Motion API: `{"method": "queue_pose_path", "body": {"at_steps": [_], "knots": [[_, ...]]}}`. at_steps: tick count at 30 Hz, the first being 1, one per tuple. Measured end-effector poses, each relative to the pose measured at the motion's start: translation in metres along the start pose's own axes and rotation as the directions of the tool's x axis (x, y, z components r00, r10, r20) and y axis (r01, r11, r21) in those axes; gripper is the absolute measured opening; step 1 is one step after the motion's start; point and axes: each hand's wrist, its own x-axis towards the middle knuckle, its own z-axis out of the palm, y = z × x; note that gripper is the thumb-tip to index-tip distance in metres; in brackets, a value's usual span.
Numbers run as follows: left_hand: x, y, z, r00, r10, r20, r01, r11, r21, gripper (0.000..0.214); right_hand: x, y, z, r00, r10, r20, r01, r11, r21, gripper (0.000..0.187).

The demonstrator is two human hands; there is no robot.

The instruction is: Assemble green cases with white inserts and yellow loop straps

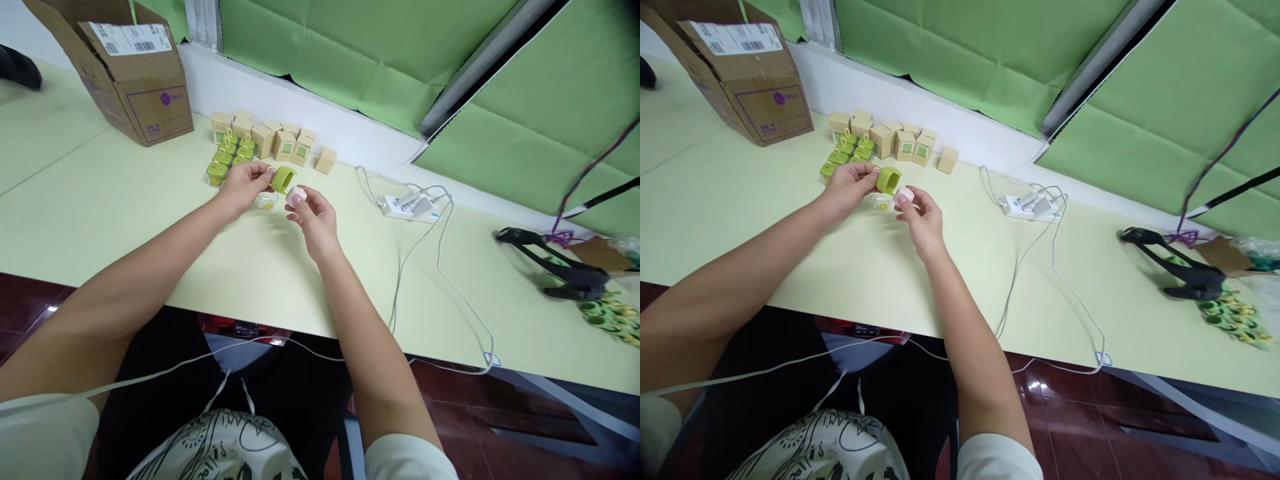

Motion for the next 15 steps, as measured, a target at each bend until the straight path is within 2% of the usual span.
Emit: {"method": "queue_pose_path", "body": {"at_steps": [5,10,15], "knots": [[0.0004,-0.0026,0.0000,0.999,-0.016,-0.027,0.016,1.000,-0.014,0.037,0.0015,-0.0004,-0.0011,0.999,0.043,-0.016,-0.041,0.996,0.082,0.062],[-0.0029,-0.0037,0.0005,1.000,0.000,0.014,0.000,1.000,-0.008,0.036,0.0034,-0.0001,-0.0022,0.998,0.060,0.022,-0.063,0.985,0.162,0.060],[-0.0063,-0.0015,0.0017,0.999,0.010,0.033,-0.011,1.000,0.028,0.036,0.0028,0.0001,-0.0025,0.999,0.051,0.019,-0.053,0.987,0.149,0.060]]}}
